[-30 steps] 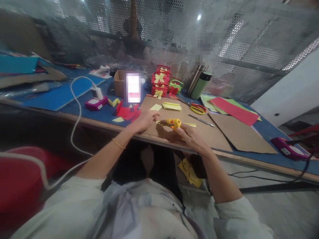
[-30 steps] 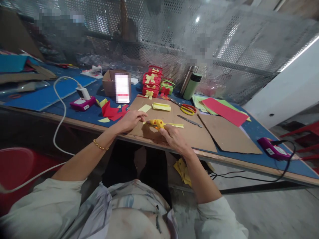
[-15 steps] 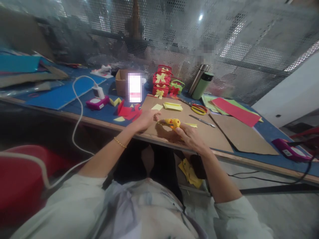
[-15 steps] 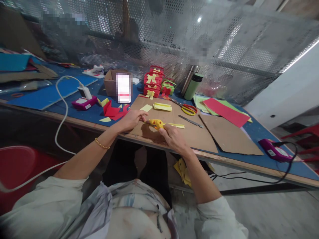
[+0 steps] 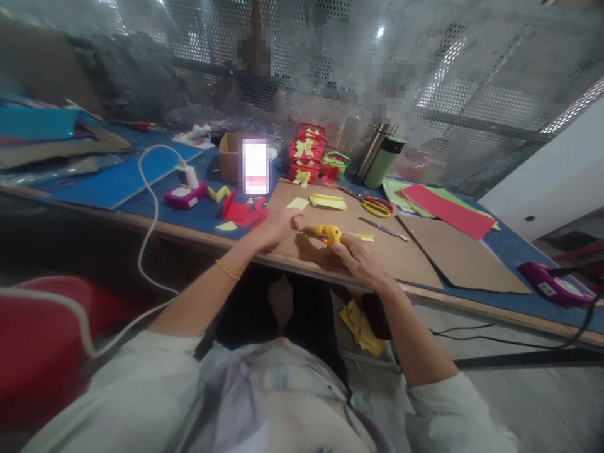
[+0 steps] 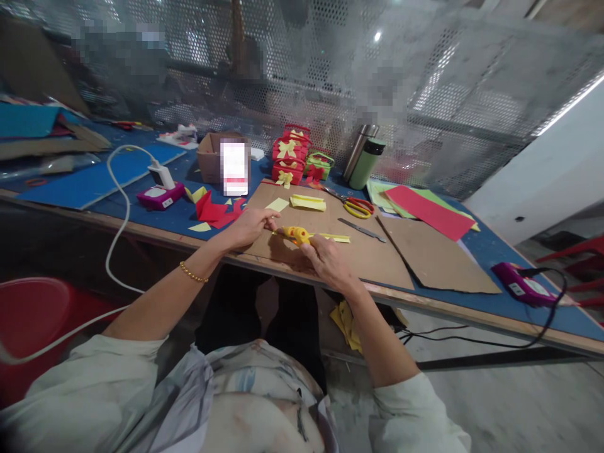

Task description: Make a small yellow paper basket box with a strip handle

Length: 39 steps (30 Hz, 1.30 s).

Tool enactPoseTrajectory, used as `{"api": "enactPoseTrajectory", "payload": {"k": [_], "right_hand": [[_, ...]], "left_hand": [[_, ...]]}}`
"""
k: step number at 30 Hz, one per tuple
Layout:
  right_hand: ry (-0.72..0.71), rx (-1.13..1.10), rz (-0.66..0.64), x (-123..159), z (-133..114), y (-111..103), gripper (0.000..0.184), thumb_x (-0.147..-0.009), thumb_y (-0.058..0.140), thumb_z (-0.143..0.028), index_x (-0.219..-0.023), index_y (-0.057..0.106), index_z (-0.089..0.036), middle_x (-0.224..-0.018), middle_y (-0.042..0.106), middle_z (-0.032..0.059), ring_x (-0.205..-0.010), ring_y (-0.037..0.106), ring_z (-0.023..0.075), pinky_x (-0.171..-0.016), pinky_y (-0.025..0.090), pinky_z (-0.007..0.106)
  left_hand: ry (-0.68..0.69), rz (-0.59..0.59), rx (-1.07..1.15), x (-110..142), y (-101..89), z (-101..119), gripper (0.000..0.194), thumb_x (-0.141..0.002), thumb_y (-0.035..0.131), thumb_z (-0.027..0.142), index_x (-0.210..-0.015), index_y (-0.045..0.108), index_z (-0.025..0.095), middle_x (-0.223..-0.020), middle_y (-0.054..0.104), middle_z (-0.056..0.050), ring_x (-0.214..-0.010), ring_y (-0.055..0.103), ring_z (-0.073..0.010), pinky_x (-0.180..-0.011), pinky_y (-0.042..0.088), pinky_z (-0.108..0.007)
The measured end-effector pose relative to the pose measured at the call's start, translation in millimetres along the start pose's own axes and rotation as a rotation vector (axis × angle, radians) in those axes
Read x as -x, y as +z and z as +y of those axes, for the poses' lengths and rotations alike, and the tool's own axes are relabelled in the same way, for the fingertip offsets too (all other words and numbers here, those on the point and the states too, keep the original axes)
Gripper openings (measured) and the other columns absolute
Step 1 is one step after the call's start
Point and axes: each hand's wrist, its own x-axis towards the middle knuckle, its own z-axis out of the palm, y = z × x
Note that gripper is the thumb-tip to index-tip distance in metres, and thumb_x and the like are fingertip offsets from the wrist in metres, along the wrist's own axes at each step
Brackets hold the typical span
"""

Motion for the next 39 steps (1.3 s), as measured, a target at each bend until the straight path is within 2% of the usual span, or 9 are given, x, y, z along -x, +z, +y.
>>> {"api": "enactPoseTrajectory", "payload": {"k": [8, 12, 17, 21, 25, 30, 33, 36, 39], "right_hand": [[0.025, -0.056, -0.038, 4.7, 0.4, -6.2, 0.048, -0.105, 0.032, -0.060, -0.079, 0.050, -0.024, -0.078, 0.059, 0.0037, -0.075, 0.053, 0.0206, -0.074, 0.039, 0.034], [0.047, -0.073, -0.040, 9.0, 4.9, -11.0, 0.049, -0.104, 0.034, -0.061, -0.079, 0.052, -0.023, -0.078, 0.060, 0.0033, -0.074, 0.053, 0.0202, -0.073, 0.039, 0.034], [0.084, -0.096, 0.001, 14.9, 9.4, -14.0, 0.049, -0.103, 0.036, -0.063, -0.077, 0.051, -0.023, -0.073, 0.057, 0.0022, -0.071, 0.052, 0.0197, -0.068, 0.038, 0.033], [0.087, -0.096, 0.017, 19.2, 10.4, -18.1, 0.050, -0.103, 0.037, -0.063, -0.075, 0.050, -0.024, -0.073, 0.057, 0.0022, -0.070, 0.052, 0.0194, -0.068, 0.038, 0.033], [0.085, -0.063, 0.063, 26.8, 13.9, -25.6, 0.052, -0.103, 0.038, -0.064, -0.076, 0.055, -0.023, -0.072, 0.058, 0.0027, -0.070, 0.053, 0.0198, -0.068, 0.040, 0.033], [0.124, -0.078, 0.171, 46.8, 21.0, -44.8, 0.052, -0.101, 0.041, -0.063, -0.083, 0.066, -0.021, -0.076, 0.066, 0.0044, -0.071, 0.058, 0.0199, -0.066, 0.043, 0.031], [0.220, -0.068, 0.273, 65.0, 31.0, -63.1, 0.056, -0.098, 0.043, -0.067, -0.085, 0.070, -0.020, -0.080, 0.070, 0.0061, -0.071, 0.061, 0.0197, -0.065, 0.046, 0.031], [0.373, -0.012, 0.375, 86.2, 51.6, -85.5, 0.060, -0.096, 0.043, -0.071, -0.083, 0.071, -0.019, -0.076, 0.070, 0.0073, -0.068, 0.062, 0.0201, -0.064, 0.047, 0.032], [0.452, 0.190, 0.469, 106.8, 82.7, -108.3, 0.059, -0.096, 0.039, -0.069, -0.081, 0.069, -0.021, -0.072, 0.068, 0.0083, -0.068, 0.062, 0.0231, -0.064, 0.046, 0.035]], "left_hand": [[0.017, 0.018, 0.003, -0.4, 3.4, -2.8, 0.049, -0.089, 0.041, 0.005, -0.129, 0.069, 0.013, -0.099, 0.081, -0.007, -0.089, 0.073, -0.0156, -0.091, 0.058, -0.032], [0.039, 0.025, -0.039, 1.5, 2.7, -0.3, 0.047, -0.089, 0.043, 0.006, -0.125, 0.072, 0.015, -0.099, 0.080, -0.007, -0.092, 0.072, -0.0169, -0.090, 0.057, -0.033], [0.074, -0.023, -0.170, 5.6, -2.6, 11.7, 0.042, -0.089, 0.046, 0.005, -0.113, 0.079, 0.018, -0.097, 0.077, -0.007, -0.093, 0.068, -0.0200, -0.088, 0.052, -0.035], [0.091, -0.067, -0.326, 9.3, -4.0, 21.5, 0.044, -0.093, 0.047, 0.006, -0.116, 0.081, 0.023, -0.098, 0.071, -0.008, -0.097, 0.064, -0.0233, -0.088, 0.046, -0.039], [0.106, -0.083, -0.370, 11.5, -1.8, 23.1, 0.039, -0.096, 0.051, 0.007, -0.110, 0.082, 0.027, -0.103, 0.068, -0.007, -0.100, 0.060, -0.0233, -0.089, 0.042, -0.038], [0.132, -0.062, -0.361, 13.0, -0.5, 18.8, 0.033, -0.099, 0.053, 0.013, -0.109, 0.082, 0.026, -0.105, 0.069, -0.007, -0.101, 0.059, -0.0234, -0.086, 0.037, -0.037], [0.148, -0.065, -0.361, 13.3, -1.1, 17.3, 0.030, -0.101, 0.053, 0.018, -0.108, 0.082, 0.025, -0.102, 0.068, -0.007, -0.099, 0.059, -0.0230, -0.083, 0.036, -0.036], [0.154, -0.066, -0.366, 13.3, -2.9, 20.0, 0.030, -0.102, 0.052, 0.019, -0.106, 0.081, 0.024, -0.101, 0.068, -0.007, -0.096, 0.059, -0.0221, -0.082, 0.035, -0.036], [0.130, -0.099, -0.423, 13.4, -6.1, 28.5, 0.031, -0.101, 0.051, 0.016, -0.103, 0.080, 0.024, -0.102, 0.068, -0.008, -0.097, 0.059, -0.0236, -0.083, 0.035, -0.037]]}}
